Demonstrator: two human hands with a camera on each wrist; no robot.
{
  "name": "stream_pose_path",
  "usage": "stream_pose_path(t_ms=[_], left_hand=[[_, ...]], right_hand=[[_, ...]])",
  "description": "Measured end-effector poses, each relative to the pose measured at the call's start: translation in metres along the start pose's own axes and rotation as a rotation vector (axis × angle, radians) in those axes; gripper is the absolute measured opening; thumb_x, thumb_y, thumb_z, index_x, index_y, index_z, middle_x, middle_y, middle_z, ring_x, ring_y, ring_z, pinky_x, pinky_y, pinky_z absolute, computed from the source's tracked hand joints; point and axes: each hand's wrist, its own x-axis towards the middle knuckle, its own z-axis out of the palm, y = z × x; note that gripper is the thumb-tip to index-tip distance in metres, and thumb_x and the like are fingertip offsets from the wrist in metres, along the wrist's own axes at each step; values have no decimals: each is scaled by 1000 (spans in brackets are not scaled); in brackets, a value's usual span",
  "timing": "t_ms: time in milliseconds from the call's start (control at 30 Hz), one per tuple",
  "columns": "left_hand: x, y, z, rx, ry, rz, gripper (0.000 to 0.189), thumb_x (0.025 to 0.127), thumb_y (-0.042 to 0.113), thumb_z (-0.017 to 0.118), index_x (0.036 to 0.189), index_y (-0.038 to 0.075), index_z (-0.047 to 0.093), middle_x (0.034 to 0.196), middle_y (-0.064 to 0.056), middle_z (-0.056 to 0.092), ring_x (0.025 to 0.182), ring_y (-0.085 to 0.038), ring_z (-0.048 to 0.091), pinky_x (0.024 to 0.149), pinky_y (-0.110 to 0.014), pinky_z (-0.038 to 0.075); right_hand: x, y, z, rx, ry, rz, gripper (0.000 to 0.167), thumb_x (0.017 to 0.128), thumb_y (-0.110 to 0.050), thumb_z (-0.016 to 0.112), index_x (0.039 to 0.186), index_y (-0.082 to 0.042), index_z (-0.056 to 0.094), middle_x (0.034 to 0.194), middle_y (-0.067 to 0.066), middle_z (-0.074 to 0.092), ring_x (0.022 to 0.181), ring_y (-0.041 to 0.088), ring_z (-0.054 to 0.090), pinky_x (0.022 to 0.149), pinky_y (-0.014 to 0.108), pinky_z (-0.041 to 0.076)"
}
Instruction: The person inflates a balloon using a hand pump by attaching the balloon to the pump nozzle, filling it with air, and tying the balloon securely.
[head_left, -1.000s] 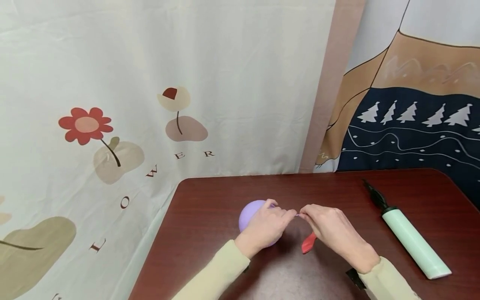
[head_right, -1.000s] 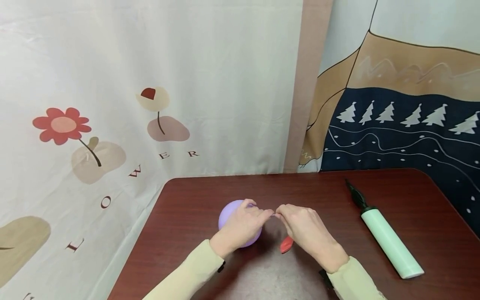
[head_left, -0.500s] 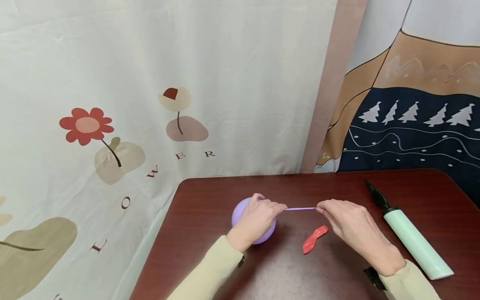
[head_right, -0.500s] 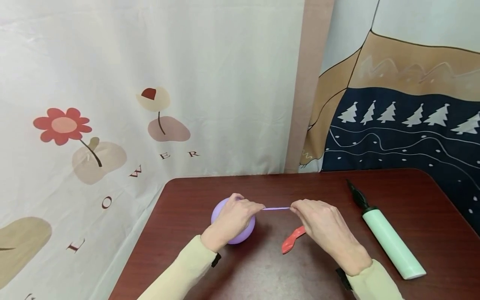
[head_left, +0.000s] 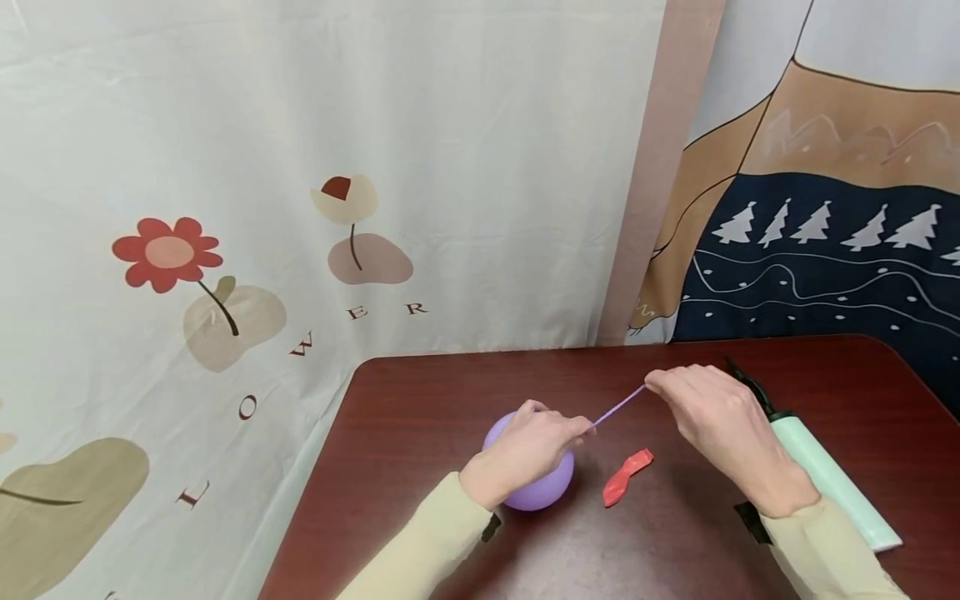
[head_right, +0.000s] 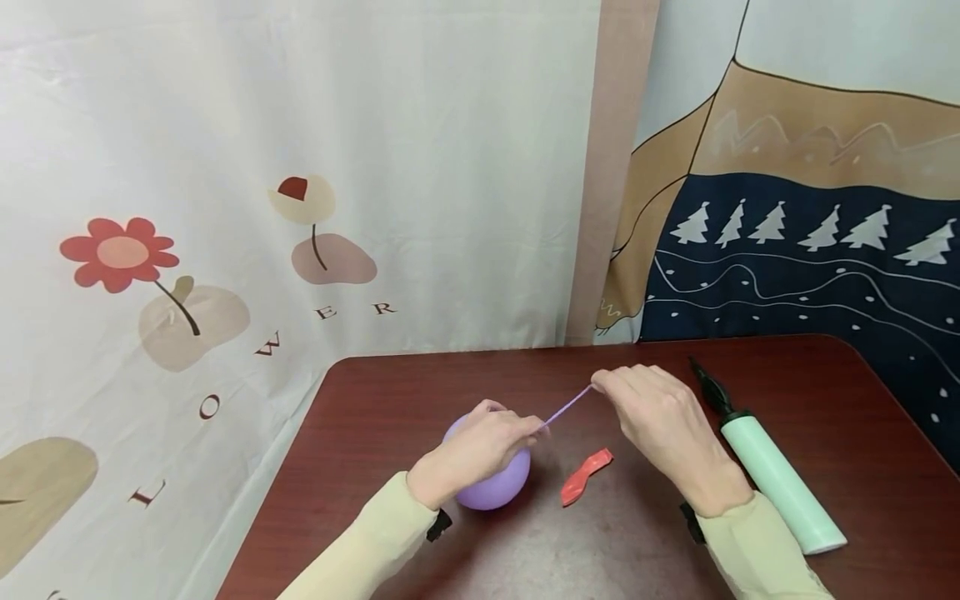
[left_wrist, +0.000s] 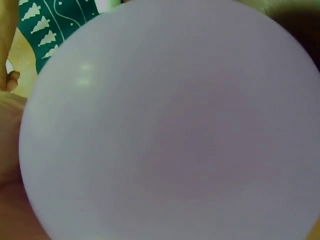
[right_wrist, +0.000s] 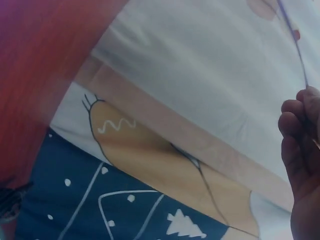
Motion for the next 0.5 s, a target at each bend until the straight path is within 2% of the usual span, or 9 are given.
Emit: stream_pose_path(t_ms=[167,233,267,333,433,500], left_hand=[[2,-1,1,-50,38,23,8,102,29,67,106,27,74,91,21,74,79,5,67,85,-21,48],[2,-3,3,-135,35,38,9,103,28,66,104,26,74,92,20,75,81,7,67,81,-16,48],[3,-4,3,-204,26,53,10,104,26,65,106,25,74,95,19,76,85,8,67,81,-14,49],[4,-7,5,-405,0,89,13,105,21,62,111,21,74,105,14,77,95,9,67,84,-11,49],[3,-10,7,-685,-53,133,20,106,18,61,123,17,71,118,8,76,107,10,64,93,-14,50],[1,-11,8,-869,-105,135,28,104,17,64,132,12,68,125,6,73,109,6,65,96,-18,51]], right_hand=[[8,6,11,-9,68,28,51,114,-39,33,108,-7,72,86,7,72,73,21,64,67,41,58],[11,9,17,5,79,50,51,113,-41,34,108,-7,72,85,6,72,73,21,64,65,41,58],[12,10,20,17,82,63,51,113,-41,35,108,-7,73,85,6,72,73,21,64,65,42,58],[13,13,28,56,82,99,52,111,-43,37,107,-7,73,87,6,73,74,21,65,66,42,58],[13,15,41,110,60,167,25,104,-28,63,106,-6,74,90,7,74,77,22,67,69,43,60],[11,15,52,140,43,200,14,95,-15,76,105,-6,75,91,8,74,79,24,68,71,45,60]])
